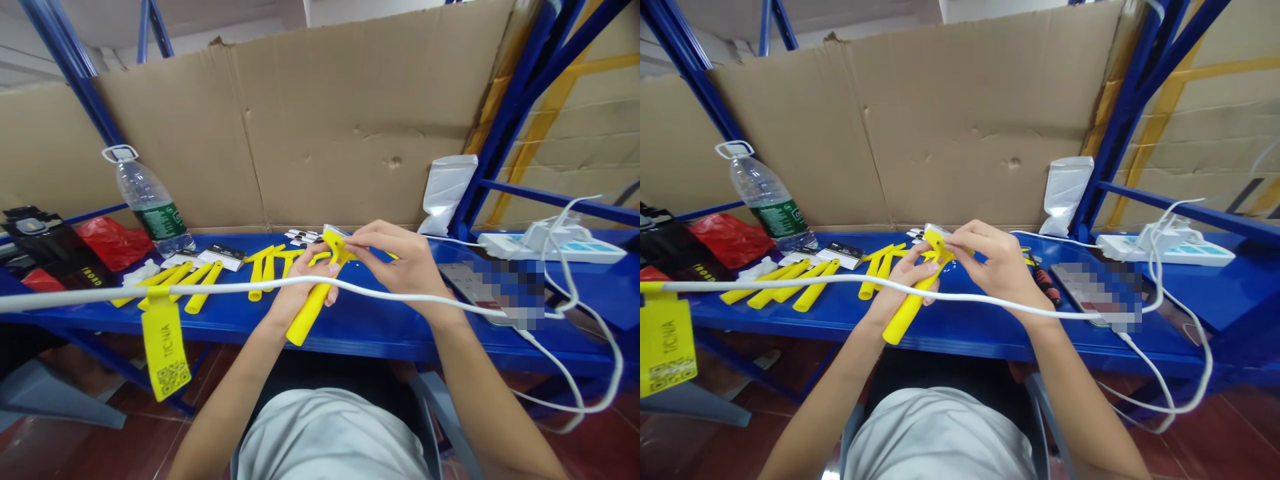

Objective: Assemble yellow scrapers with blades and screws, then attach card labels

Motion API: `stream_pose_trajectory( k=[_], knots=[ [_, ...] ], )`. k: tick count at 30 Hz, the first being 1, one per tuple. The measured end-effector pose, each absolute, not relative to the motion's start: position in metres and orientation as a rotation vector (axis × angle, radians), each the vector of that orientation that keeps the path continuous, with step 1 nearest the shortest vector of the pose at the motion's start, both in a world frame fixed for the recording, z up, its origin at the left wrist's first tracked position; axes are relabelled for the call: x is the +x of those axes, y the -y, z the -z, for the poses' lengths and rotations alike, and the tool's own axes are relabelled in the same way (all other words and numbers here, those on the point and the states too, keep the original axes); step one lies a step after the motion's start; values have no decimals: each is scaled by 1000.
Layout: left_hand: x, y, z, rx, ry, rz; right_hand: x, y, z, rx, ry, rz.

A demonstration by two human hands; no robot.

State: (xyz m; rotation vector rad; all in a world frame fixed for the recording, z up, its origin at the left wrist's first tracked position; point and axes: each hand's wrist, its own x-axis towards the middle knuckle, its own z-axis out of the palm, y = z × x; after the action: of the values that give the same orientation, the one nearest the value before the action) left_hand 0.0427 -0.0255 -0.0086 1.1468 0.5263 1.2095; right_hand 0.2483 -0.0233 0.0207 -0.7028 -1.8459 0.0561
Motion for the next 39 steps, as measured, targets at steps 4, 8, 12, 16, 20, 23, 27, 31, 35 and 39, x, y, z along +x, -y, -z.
stream_pose_trajectory(
  k=[4, 8, 12, 16, 20, 23, 27, 31, 35, 39],
  knots=[
    [43, 23, 12, 1188, -501, -1203, 242, 24, -19, -696, 1845, 6],
    [43, 20, 16, 1205, -508, -1198, 240, 22, -16, -608, 1833, 72],
    [42, 19, 18, 1247, -481, -1162, 240, 18, -15, -587, 1823, 92],
    [42, 19, 16, 1243, -459, -1150, 240, 16, -14, -585, 1802, 44],
    [41, 20, 15, 1268, -455, -1108, 239, 16, -15, -592, 1740, -78],
    [40, 22, 12, 1275, -448, -1090, 239, 17, -16, -617, 1685, -203],
    [40, 24, 11, 1269, -435, -1083, 241, 17, -18, -629, 1658, -298],
    [40, 24, 12, 1249, -436, -1072, 243, 15, -17, -644, 1648, -411],
    [39, 23, 14, 1246, -438, -1067, 245, 14, -17, -643, 1622, -515],
    [39, 20, 15, 1249, -423, -1068, 244, 12, -16, -661, 1623, -514]
  ],
)
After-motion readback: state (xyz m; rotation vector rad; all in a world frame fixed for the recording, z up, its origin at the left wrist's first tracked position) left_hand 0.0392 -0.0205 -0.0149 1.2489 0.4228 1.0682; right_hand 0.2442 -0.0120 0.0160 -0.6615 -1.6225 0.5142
